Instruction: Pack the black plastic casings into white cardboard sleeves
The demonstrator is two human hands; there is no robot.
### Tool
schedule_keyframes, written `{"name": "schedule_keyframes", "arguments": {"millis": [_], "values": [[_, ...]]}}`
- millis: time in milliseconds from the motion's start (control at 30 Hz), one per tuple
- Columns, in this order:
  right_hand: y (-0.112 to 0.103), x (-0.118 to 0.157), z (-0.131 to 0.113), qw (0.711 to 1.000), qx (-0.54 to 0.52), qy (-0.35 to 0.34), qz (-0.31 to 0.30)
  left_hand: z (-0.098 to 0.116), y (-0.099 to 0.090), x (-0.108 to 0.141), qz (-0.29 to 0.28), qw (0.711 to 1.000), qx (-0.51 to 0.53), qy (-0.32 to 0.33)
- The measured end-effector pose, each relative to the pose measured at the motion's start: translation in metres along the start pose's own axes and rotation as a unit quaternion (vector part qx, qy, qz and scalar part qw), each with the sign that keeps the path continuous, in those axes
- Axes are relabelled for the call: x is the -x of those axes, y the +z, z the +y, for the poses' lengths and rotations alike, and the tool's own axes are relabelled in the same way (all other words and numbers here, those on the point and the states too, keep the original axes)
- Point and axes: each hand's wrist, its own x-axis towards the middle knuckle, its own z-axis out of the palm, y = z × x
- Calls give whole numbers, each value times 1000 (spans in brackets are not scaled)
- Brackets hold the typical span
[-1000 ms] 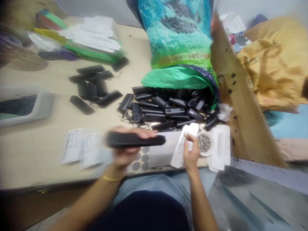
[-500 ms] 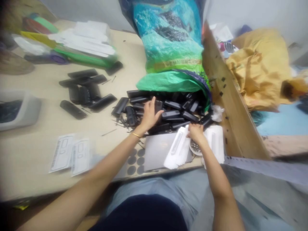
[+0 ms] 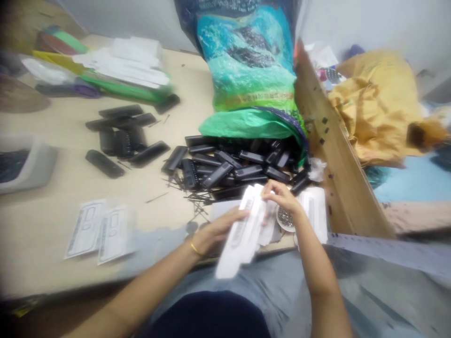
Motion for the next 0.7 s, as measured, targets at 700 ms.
{"name": "schedule_keyframes", "arguments": {"millis": [700], "values": [[110,9,-1,948,-20,55,312,8,-12,15,214,959,-128,137]]}}
